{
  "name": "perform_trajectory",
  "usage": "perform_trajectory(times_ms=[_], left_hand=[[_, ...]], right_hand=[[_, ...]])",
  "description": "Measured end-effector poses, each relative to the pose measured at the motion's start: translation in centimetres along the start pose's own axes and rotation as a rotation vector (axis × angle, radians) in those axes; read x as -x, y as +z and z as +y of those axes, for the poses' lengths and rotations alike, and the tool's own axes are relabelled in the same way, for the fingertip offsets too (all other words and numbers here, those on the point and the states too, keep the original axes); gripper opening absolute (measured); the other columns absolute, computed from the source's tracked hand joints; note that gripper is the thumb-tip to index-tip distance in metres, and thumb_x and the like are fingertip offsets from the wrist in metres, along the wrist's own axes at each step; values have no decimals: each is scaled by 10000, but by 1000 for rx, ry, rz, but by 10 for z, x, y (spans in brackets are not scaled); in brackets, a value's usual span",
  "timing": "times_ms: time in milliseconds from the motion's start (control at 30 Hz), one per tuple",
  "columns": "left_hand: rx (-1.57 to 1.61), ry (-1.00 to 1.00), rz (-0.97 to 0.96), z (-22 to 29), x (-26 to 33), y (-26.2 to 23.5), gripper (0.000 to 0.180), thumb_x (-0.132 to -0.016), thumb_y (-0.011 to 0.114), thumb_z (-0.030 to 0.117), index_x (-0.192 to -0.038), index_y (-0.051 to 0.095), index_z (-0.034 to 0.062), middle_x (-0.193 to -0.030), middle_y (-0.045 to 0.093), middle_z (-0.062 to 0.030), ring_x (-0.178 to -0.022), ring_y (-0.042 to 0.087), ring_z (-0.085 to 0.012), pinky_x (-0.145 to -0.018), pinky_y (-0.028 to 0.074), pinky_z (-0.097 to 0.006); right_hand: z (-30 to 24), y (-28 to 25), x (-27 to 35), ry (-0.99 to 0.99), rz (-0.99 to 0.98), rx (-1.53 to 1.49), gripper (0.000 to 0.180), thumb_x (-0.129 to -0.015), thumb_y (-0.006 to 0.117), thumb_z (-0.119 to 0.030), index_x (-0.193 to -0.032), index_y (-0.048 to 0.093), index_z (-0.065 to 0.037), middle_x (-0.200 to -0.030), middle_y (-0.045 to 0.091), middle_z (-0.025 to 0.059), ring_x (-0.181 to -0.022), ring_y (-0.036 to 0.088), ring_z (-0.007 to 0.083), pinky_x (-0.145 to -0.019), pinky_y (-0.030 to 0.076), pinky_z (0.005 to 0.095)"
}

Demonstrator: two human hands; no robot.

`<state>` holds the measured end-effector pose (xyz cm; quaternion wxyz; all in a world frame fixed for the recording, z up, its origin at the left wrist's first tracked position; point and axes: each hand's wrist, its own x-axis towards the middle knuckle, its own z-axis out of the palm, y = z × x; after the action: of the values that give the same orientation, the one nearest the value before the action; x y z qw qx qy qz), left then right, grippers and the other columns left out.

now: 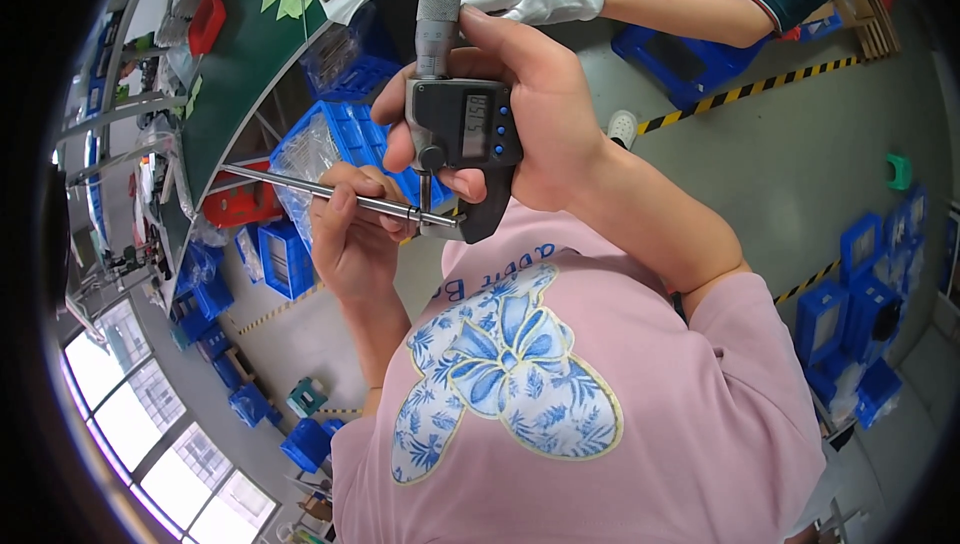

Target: Using a digital micrometer to measure the diameter and length of thin metal rods in a manufacturing facility.

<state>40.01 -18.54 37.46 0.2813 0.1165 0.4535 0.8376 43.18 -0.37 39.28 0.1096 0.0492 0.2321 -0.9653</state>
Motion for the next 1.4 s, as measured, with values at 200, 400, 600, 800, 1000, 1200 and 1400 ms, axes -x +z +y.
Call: perform_trajectory(times_ms=[200, 400, 600, 800, 1000, 1200, 1400], left_hand=[[7, -10, 2, -2, 1, 1, 218, -786, 464, 150, -777, 486, -66, -701, 514, -157, -528, 543, -197, -471, 459, -265], [-30, -6, 33, -1, 3, 0, 203, -779, 460, 152, -767, 487, -50, -681, 506, -157, -515, 525, -190, -455, 442, -273], [-31, -8, 0, 2, 6, -2, 209, -779, 455, 157, -774, 485, -50, -670, 500, -155, -501, 513, -189, -450, 433, -271], [-8, 19, 39, 3, 8, 4, 220, -775, 460, 158, -770, 487, -60, -645, 503, -162, -502, 518, -193, -460, 442, -264], [-20, 36, 10, 2, 12, 3, 226, -770, 466, 150, -770, 490, -75, -657, 518, -181, -500, 525, -197, -467, 448, -255], [-15, 33, 8, 0, 15, 4, 220, -771, 462, 150, -766, 488, -68, -653, 514, -178, -497, 519, -197, -463, 444, -263], [-24, 19, 21, 1, 20, 4, 215, -776, 449, 157, -763, 485, -55, -637, 501, -167, -496, 512, -195, -463, 440, -270]], right_hand=[[1, -4, -1, 71, 8, 3, 603, -761, 353, -517, -802, 528, 58, -626, 573, 160, -365, 471, 142, -350, 389, 205], [4, -4, -1, 72, -11, -24, 588, -778, 334, -501, -811, 531, 52, -645, 572, 170, -382, 483, 148, -344, 390, 200], [7, -2, -2, 74, -37, -23, 616, -795, 295, -502, -831, 528, 67, -671, 570, 188, -394, 490, 156, -342, 393, 201], [3, 3, 3, 28, -22, 41, 608, -837, 208, -451, -860, 510, 76, -668, 563, 194, -375, 468, 155, -324, 374, 196], [6, 2, 5, 41, -45, 22, 618, -829, 205, -462, -854, 507, 77, -670, 558, 199, -381, 465, 156, -323, 373, 199], [9, 0, 6, 99, -38, -12, 573, -761, 371, -505, -793, 534, 43, -635, 575, 151, -381, 475, 133, -360, 390, 198], [13, 1, 7, 106, -40, -37, 593, -771, 337, -512, -798, 535, 46, -642, 572, 157, -384, 480, 140, -341, 386, 196]])
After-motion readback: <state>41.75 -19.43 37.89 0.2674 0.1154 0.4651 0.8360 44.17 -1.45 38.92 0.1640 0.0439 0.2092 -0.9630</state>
